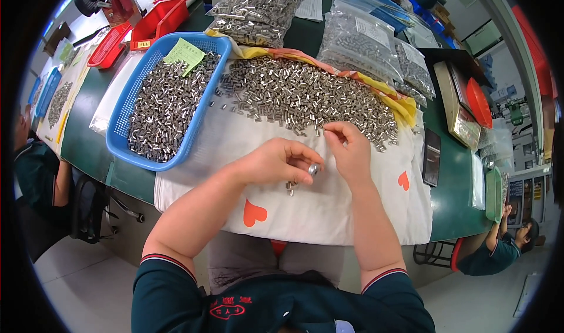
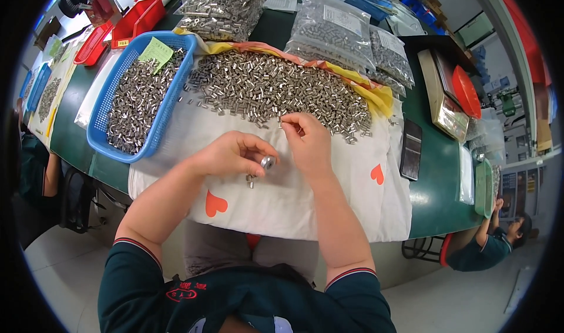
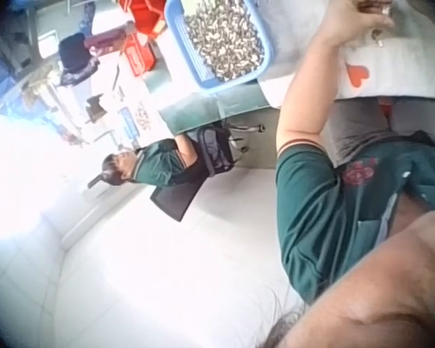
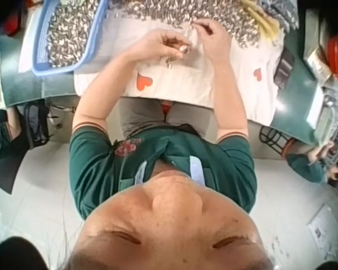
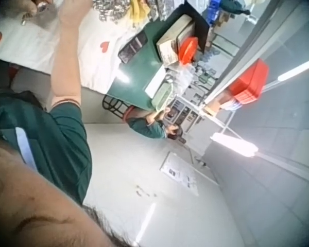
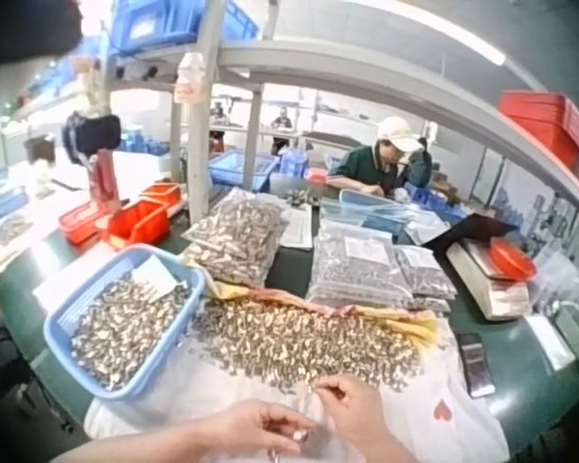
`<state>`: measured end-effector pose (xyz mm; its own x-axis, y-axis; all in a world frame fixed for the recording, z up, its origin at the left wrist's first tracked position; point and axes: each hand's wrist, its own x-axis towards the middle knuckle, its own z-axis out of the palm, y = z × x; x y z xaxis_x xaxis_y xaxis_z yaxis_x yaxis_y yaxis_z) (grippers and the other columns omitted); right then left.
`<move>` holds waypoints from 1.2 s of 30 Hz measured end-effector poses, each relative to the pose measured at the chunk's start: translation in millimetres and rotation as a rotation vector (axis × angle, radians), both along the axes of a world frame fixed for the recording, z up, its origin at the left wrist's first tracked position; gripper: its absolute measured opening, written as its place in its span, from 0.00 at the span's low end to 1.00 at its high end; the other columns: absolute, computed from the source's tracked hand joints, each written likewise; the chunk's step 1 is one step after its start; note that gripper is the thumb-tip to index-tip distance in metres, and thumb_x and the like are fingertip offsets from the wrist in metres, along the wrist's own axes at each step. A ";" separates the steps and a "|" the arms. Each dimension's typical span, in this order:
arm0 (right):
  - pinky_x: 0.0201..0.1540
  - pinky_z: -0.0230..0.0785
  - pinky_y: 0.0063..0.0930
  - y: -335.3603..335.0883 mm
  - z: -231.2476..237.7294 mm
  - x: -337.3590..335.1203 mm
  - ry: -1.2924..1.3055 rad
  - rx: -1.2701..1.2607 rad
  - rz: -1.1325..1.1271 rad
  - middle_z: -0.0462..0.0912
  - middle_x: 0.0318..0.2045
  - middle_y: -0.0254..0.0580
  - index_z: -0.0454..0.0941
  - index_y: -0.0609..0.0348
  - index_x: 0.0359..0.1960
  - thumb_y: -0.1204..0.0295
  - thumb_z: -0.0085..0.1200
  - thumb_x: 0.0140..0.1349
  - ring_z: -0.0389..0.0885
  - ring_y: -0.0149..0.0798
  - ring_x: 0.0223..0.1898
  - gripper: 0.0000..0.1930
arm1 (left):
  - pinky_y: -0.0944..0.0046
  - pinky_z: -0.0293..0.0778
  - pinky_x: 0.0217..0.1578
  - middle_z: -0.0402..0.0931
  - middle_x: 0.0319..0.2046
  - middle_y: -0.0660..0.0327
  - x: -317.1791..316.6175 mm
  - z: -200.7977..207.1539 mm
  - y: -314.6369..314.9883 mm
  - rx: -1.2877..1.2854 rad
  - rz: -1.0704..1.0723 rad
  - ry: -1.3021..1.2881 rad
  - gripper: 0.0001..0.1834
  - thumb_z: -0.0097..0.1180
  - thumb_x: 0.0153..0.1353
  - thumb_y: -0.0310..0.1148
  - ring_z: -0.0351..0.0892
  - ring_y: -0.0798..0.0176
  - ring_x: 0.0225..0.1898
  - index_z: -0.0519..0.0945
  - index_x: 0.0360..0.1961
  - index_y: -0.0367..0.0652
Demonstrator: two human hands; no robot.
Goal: Sorting and inspecting small metal hardware components at an industrial workbench.
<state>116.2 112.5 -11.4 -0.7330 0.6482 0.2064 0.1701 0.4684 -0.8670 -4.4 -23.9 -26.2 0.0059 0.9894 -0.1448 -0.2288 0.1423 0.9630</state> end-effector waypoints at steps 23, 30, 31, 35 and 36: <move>0.25 0.67 0.24 -20.7 9.4 5.3 0.055 0.286 0.177 0.73 0.21 0.40 0.74 0.60 0.25 0.80 0.54 0.45 0.75 0.36 0.23 0.04 | 0.75 0.72 0.35 0.75 0.30 0.65 -2.6 4.3 3.9 0.014 0.374 0.080 0.19 0.59 0.48 0.20 0.74 0.75 0.33 0.74 0.44 0.35; 0.27 0.67 0.22 -10.6 17.0 10.6 0.034 0.143 0.257 0.76 0.22 0.39 0.74 0.62 0.26 0.79 0.55 0.46 0.74 0.33 0.23 0.05 | 0.74 0.72 0.36 0.76 0.33 0.64 -3.2 3.6 2.8 -0.018 0.326 -0.009 0.19 0.58 0.49 0.20 0.74 0.74 0.34 0.73 0.45 0.34; 0.27 0.66 0.21 -5.3 16.5 13.3 -0.006 0.010 0.289 0.76 0.22 0.37 0.74 0.62 0.26 0.79 0.55 0.46 0.73 0.30 0.23 0.04 | 0.74 0.72 0.36 0.76 0.33 0.64 -2.3 3.2 3.7 -0.017 0.321 -0.009 0.19 0.58 0.49 0.20 0.74 0.74 0.34 0.73 0.45 0.34; 0.28 0.65 0.18 1.9 13.5 13.0 -0.156 -0.270 0.287 0.76 0.22 0.30 0.74 0.62 0.26 0.78 0.56 0.48 0.71 0.22 0.25 0.04 | 0.74 0.72 0.36 0.76 0.34 0.63 -0.3 -1.6 4.3 -0.025 0.261 -0.026 0.19 0.59 0.49 0.22 0.74 0.74 0.35 0.73 0.45 0.35; 0.28 0.65 0.18 4.3 12.7 13.2 -0.158 -0.270 0.284 0.76 0.22 0.30 0.74 0.62 0.26 0.78 0.56 0.48 0.71 0.22 0.25 0.04 | 0.75 0.71 0.36 0.76 0.33 0.63 0.5 -2.4 3.8 -0.027 0.249 -0.020 0.18 0.60 0.49 0.24 0.73 0.75 0.34 0.74 0.44 0.35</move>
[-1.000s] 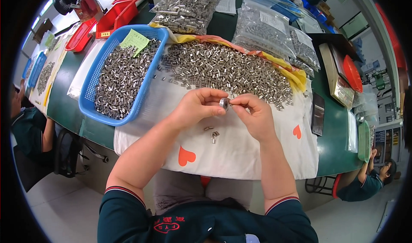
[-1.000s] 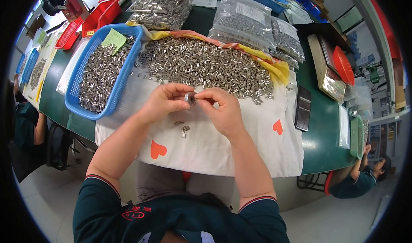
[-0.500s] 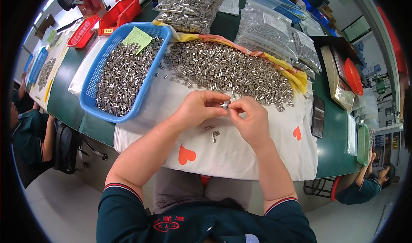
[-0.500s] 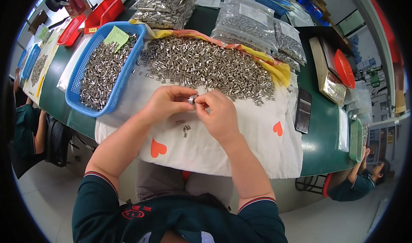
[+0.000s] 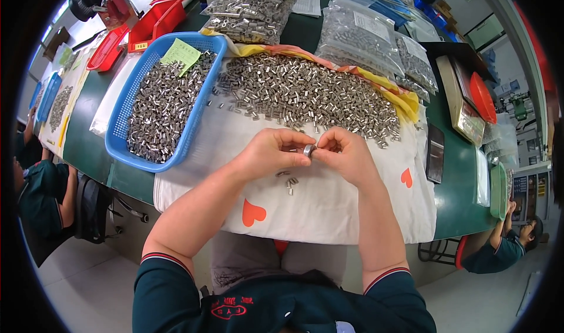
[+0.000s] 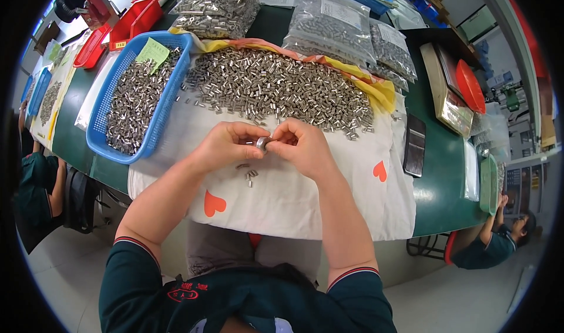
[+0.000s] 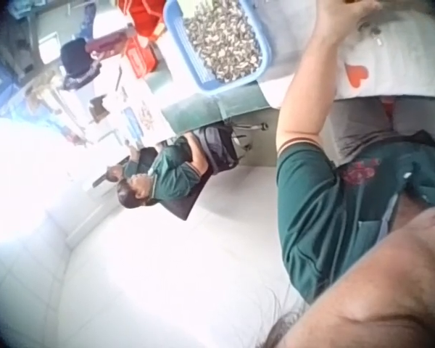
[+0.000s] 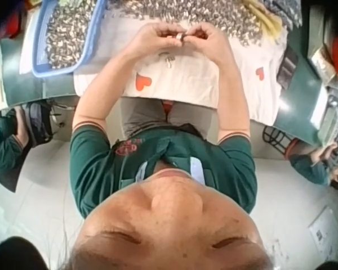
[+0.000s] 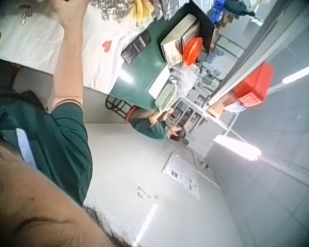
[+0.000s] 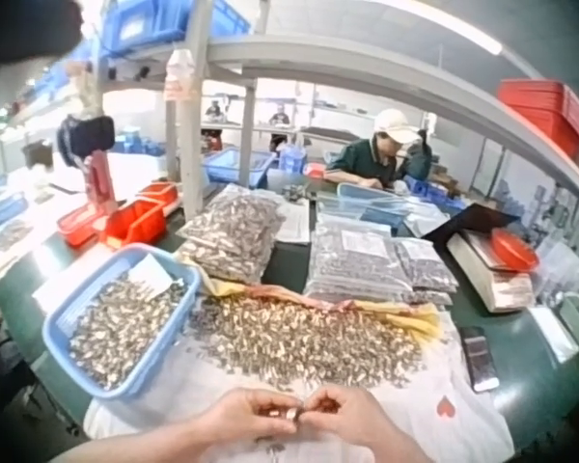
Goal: Sorting and inspecting small metal hardware components at an industrial workbench.
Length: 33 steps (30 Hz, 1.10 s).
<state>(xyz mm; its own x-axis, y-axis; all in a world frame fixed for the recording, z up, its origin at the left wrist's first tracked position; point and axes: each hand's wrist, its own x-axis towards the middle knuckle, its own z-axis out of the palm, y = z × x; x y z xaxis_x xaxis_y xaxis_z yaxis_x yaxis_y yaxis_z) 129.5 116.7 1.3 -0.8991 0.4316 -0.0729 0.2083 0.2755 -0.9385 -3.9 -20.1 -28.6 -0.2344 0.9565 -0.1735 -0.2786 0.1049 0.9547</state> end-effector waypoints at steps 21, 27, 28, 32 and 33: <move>0.32 0.68 0.32 -13.8 -21.2 -28.1 0.011 0.861 -0.082 0.76 0.24 0.43 0.75 0.58 0.24 0.73 0.51 0.47 0.75 0.43 0.28 0.04 | 0.73 0.71 0.37 0.75 0.35 0.64 -6.8 24.1 -12.3 -0.027 -0.077 0.103 0.17 0.60 0.48 0.23 0.73 0.75 0.35 0.75 0.42 0.37; 0.30 0.64 0.17 -11.0 -14.0 -9.6 0.104 -0.178 -0.063 0.74 0.26 0.29 0.73 0.62 0.26 0.81 0.53 0.50 0.70 0.21 0.28 0.03 | 0.73 0.72 0.38 0.75 0.37 0.63 -9.9 -3.7 -8.2 0.050 0.138 -0.146 0.18 0.57 0.51 0.22 0.74 0.73 0.37 0.72 0.45 0.36; 0.30 0.64 0.17 -11.5 -13.2 -8.8 0.096 -0.184 -0.065 0.74 0.26 0.29 0.73 0.62 0.26 0.81 0.53 0.50 0.70 0.21 0.28 0.03 | 0.73 0.72 0.38 0.75 0.37 0.63 -10.0 -4.3 -8.4 0.043 0.138 -0.153 0.18 0.57 0.51 0.22 0.74 0.73 0.37 0.72 0.45 0.36; 0.30 0.63 0.17 -13.7 -7.0 -10.4 0.131 -0.062 -0.013 0.74 0.25 0.30 0.74 0.62 0.28 0.81 0.53 0.49 0.70 0.22 0.26 0.04 | 0.76 0.71 0.35 0.75 0.34 0.65 -11.2 0.3 -8.5 0.043 0.096 -0.125 0.19 0.58 0.50 0.22 0.73 0.76 0.34 0.72 0.46 0.35; 0.30 0.63 0.17 -15.0 -4.6 -10.5 0.140 -0.056 0.004 0.74 0.24 0.29 0.75 0.62 0.28 0.81 0.54 0.49 0.69 0.22 0.26 0.04 | 0.77 0.71 0.35 0.75 0.33 0.65 -12.0 -0.7 -8.6 0.034 0.084 -0.074 0.19 0.58 0.50 0.22 0.73 0.76 0.34 0.73 0.46 0.35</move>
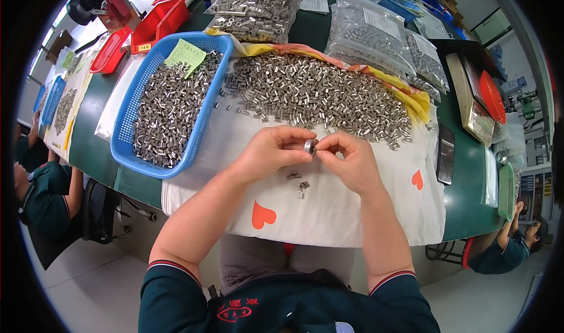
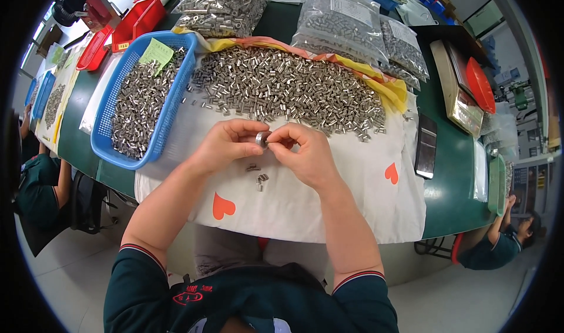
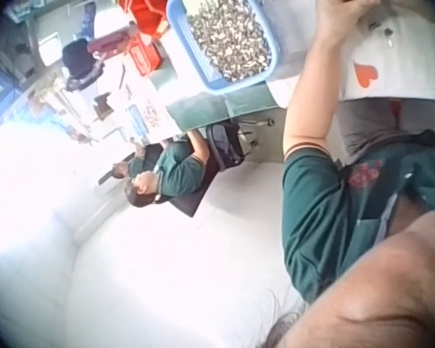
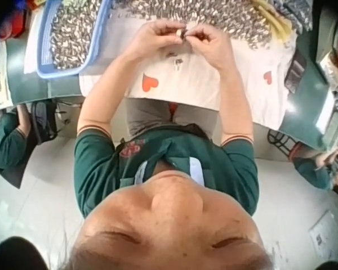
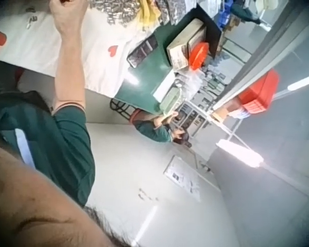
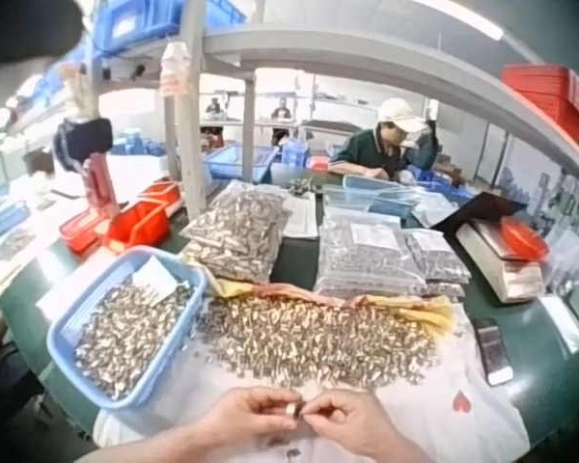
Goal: Sorting and inspecting small metal hardware components at an industrial workbench.
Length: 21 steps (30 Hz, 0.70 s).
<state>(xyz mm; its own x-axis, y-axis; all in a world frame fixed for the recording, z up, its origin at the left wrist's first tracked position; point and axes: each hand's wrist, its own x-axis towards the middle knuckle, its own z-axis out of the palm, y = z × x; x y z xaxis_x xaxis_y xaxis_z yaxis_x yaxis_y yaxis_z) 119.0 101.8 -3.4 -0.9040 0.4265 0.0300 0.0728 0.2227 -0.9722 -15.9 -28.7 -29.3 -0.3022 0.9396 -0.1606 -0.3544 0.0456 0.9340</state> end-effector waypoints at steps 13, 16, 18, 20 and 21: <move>0.26 0.68 0.22 -15.8 7.5 -1.9 0.027 0.464 -0.095 0.76 0.23 0.39 0.76 0.62 0.26 0.79 0.54 0.47 0.75 0.33 0.23 0.03 | 0.76 0.70 0.32 0.76 0.28 0.67 2.6 3.0 -2.4 -0.072 0.037 0.134 0.19 0.60 0.48 0.23 0.72 0.77 0.30 0.75 0.44 0.36; 0.26 0.67 0.21 -7.2 7.5 1.3 0.057 0.403 -0.042 0.77 0.24 0.38 0.76 0.61 0.26 0.79 0.54 0.47 0.75 0.31 0.23 0.03 | 0.75 0.71 0.33 0.76 0.30 0.66 0.6 3.9 -3.0 -0.053 -0.016 0.143 0.19 0.60 0.48 0.23 0.72 0.77 0.30 0.75 0.44 0.36; 0.27 0.66 0.20 1.7 6.3 5.2 0.008 0.201 0.022 0.78 0.24 0.36 0.76 0.61 0.27 0.77 0.55 0.47 0.74 0.28 0.23 0.04 | 0.75 0.71 0.33 0.76 0.31 0.65 3.3 6.7 -1.1 -0.047 -0.027 0.129 0.19 0.61 0.48 0.23 0.73 0.76 0.31 0.75 0.44 0.36; 0.27 0.65 0.20 0.7 9.5 4.6 -0.055 0.198 0.003 0.77 0.23 0.34 0.76 0.61 0.28 0.77 0.56 0.47 0.73 0.27 0.24 0.05 | 0.75 0.71 0.34 0.77 0.32 0.64 6.0 8.4 -0.5 -0.044 -0.040 0.110 0.19 0.61 0.48 0.24 0.73 0.76 0.32 0.75 0.44 0.36; 0.27 0.65 0.20 0.4 10.8 4.7 -0.117 0.194 -0.014 0.77 0.23 0.33 0.76 0.62 0.29 0.76 0.56 0.47 0.73 0.25 0.24 0.06 | 0.74 0.71 0.34 0.77 0.33 0.64 6.4 9.2 -0.7 -0.061 -0.052 0.125 0.19 0.61 0.48 0.24 0.73 0.76 0.32 0.75 0.44 0.36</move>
